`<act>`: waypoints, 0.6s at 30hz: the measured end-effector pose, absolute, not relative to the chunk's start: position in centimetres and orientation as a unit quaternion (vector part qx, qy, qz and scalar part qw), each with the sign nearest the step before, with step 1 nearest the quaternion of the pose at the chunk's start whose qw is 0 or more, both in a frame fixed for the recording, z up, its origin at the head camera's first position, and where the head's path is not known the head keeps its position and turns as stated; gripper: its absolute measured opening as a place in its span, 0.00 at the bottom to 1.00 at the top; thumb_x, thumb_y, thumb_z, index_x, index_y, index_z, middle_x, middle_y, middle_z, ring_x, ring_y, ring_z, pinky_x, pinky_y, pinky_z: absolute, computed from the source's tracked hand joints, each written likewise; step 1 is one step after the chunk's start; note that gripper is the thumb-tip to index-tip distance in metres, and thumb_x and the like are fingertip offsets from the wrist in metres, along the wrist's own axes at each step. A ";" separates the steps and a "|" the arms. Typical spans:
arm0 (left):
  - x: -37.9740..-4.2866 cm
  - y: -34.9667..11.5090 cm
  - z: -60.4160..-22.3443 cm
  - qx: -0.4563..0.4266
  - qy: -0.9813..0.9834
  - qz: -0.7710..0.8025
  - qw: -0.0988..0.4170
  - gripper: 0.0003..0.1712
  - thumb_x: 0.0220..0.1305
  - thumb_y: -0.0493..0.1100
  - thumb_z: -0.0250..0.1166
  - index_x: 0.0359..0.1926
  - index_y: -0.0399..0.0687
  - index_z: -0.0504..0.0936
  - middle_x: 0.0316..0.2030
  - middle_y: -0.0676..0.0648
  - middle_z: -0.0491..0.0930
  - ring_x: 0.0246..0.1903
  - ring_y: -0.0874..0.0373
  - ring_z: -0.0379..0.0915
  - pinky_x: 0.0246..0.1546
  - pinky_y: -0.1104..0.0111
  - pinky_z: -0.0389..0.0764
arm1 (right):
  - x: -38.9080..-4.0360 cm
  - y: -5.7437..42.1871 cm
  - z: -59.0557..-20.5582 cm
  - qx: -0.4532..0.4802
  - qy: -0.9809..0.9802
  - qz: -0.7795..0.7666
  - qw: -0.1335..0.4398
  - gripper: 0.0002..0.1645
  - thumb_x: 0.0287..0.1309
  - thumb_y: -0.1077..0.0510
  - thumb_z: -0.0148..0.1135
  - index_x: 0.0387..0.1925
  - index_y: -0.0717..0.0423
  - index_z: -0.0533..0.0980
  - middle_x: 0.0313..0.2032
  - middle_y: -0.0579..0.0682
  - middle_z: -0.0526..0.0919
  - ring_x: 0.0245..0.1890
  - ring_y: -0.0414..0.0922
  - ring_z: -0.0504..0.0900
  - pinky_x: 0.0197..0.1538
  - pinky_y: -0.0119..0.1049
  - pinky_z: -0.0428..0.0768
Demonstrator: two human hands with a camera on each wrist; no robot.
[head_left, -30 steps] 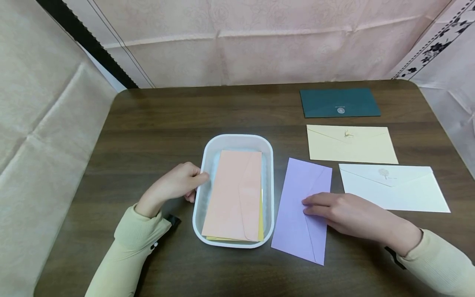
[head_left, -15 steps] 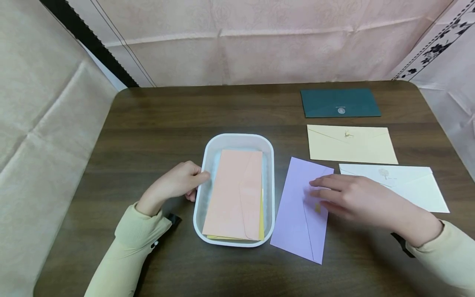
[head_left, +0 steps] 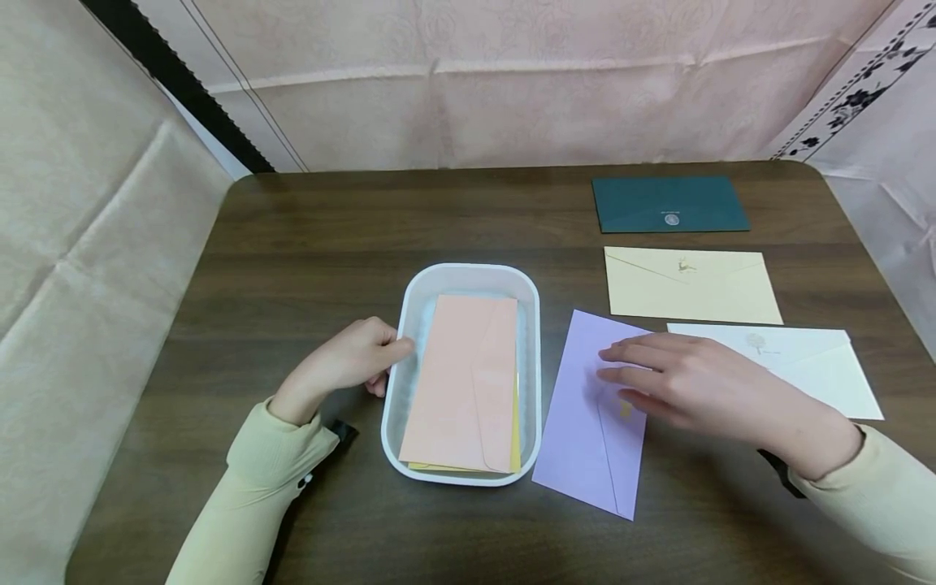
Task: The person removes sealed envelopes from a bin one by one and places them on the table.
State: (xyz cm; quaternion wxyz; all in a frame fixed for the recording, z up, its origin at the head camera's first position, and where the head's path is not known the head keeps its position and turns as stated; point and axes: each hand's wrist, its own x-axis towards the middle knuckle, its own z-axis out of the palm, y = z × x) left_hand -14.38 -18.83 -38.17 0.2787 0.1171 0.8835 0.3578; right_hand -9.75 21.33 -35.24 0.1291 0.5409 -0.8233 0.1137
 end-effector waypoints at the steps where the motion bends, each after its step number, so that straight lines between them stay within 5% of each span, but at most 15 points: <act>1: -14.4 -18.8 -38.2 0.118 0.884 0.357 0.278 0.23 0.63 0.45 0.50 0.12 0.41 0.72 0.08 0.46 0.71 0.11 0.54 0.71 0.16 0.67 0.70 | -9.8 21.1 -35.2 0.544 -0.821 0.115 0.131 0.26 0.70 0.48 0.37 0.43 0.53 0.81 0.47 0.49 0.81 0.47 0.46 0.79 0.46 0.44 0.77; 11: -14.3 -18.8 -38.0 0.119 0.886 0.354 0.275 0.24 0.63 0.45 0.50 0.12 0.41 0.72 0.08 0.46 0.71 0.11 0.55 0.71 0.17 0.66 0.70 | -10.3 18.2 -34.6 0.569 -0.795 0.131 0.164 0.18 0.66 0.52 0.48 0.44 0.56 0.81 0.45 0.49 0.82 0.46 0.47 0.80 0.47 0.44 0.77; 18: -14.3 -18.9 -38.1 0.118 0.886 0.353 0.276 0.24 0.64 0.46 0.51 0.12 0.42 0.73 0.08 0.46 0.72 0.11 0.54 0.71 0.17 0.66 0.71 | -10.7 15.9 -34.0 0.584 -0.789 0.119 0.149 0.16 0.54 0.56 0.62 0.45 0.56 0.81 0.45 0.49 0.82 0.47 0.47 0.80 0.52 0.42 0.74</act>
